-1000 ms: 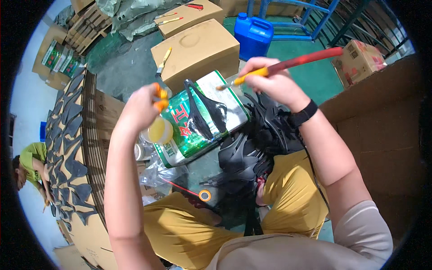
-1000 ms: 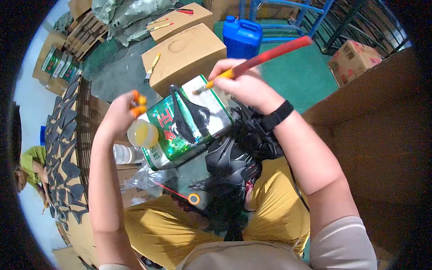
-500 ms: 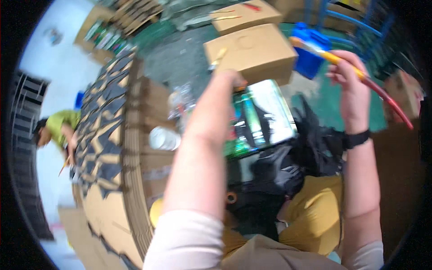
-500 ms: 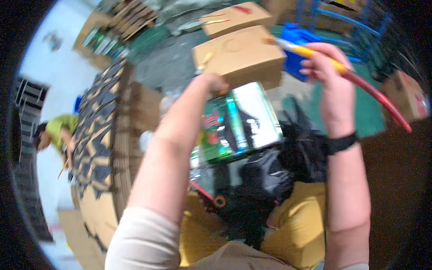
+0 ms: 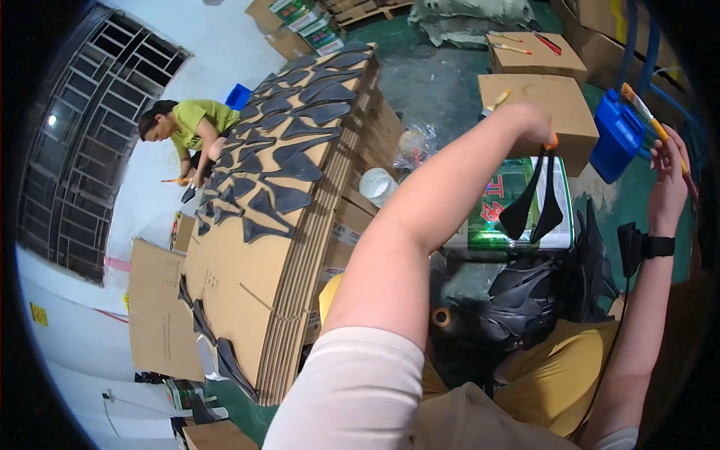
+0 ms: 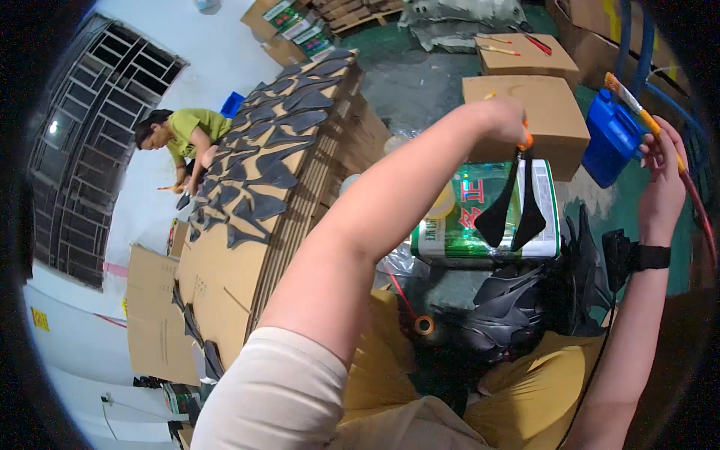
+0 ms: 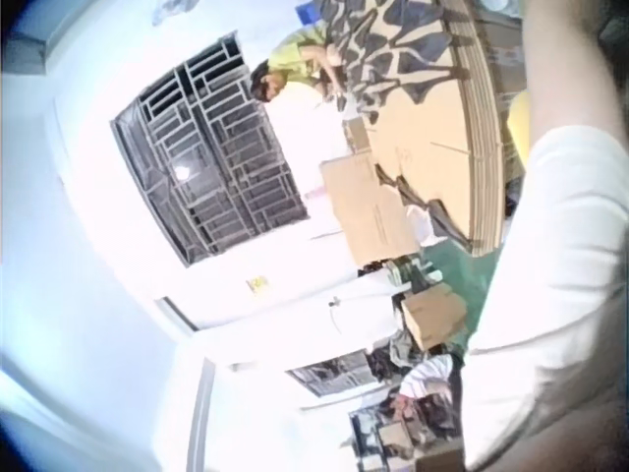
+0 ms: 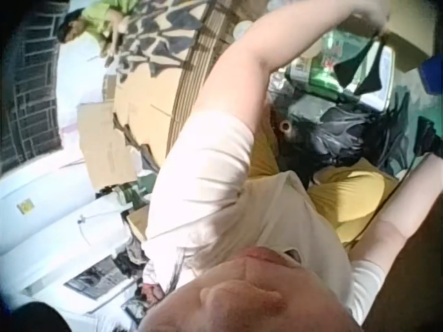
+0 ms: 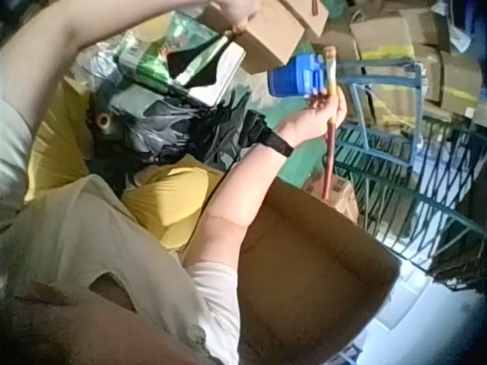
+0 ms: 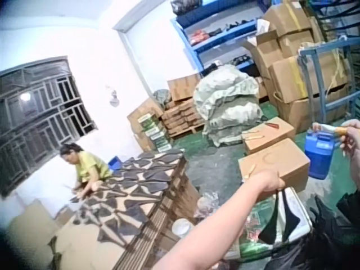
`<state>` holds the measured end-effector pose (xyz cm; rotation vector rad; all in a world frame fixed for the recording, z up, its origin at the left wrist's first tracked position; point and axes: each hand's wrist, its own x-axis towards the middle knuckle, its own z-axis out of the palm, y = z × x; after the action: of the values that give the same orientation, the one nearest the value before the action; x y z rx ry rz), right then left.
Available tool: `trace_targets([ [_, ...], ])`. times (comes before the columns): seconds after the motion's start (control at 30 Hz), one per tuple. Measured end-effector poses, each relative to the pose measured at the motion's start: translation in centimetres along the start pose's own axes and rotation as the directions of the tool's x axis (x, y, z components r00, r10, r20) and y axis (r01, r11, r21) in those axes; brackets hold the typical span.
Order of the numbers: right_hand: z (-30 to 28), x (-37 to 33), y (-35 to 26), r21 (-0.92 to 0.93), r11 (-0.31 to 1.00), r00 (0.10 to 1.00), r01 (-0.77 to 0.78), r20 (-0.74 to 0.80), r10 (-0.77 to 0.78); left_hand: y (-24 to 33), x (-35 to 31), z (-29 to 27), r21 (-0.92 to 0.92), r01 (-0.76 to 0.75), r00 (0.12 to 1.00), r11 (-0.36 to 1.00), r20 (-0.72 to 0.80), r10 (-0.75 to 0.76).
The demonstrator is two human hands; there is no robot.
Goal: Applying liquid glue or coating to plastic components with a brush.
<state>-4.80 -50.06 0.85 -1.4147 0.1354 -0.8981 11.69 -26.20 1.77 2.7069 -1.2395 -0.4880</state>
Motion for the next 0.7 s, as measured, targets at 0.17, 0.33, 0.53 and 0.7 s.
trace_targets([
  [0.17, -1.6, 2.0, -0.2, 0.067, 0.996, 0.994, 0.065, -0.095, -0.059, 3.6, -7.9, -4.1, -0.065, 0.060, 0.977, 0.996, -0.201, -0.072],
  [0.33, -1.6, 2.3, -1.1, 0.314, 0.947, 0.984, 0.075, -0.174, -0.020, 0.8, -18.8, -10.1, -0.327, 0.166, 0.867, 0.931, -0.401, -0.295],
  [0.53, 0.8, 2.4, -1.0, 0.459, 0.888, 0.983, 0.025, -0.173, 0.062, -7.9, -36.6, -14.0, -0.679, 0.143, 0.627, 0.720, -0.500, -0.597],
  [0.7, 6.3, -0.8, -1.9, 0.530, 0.844, 0.977, -0.087, -0.121, 0.177, -17.1, -56.6, -13.5, -0.837, 0.043, 0.568, 0.545, -0.428, -0.703],
])
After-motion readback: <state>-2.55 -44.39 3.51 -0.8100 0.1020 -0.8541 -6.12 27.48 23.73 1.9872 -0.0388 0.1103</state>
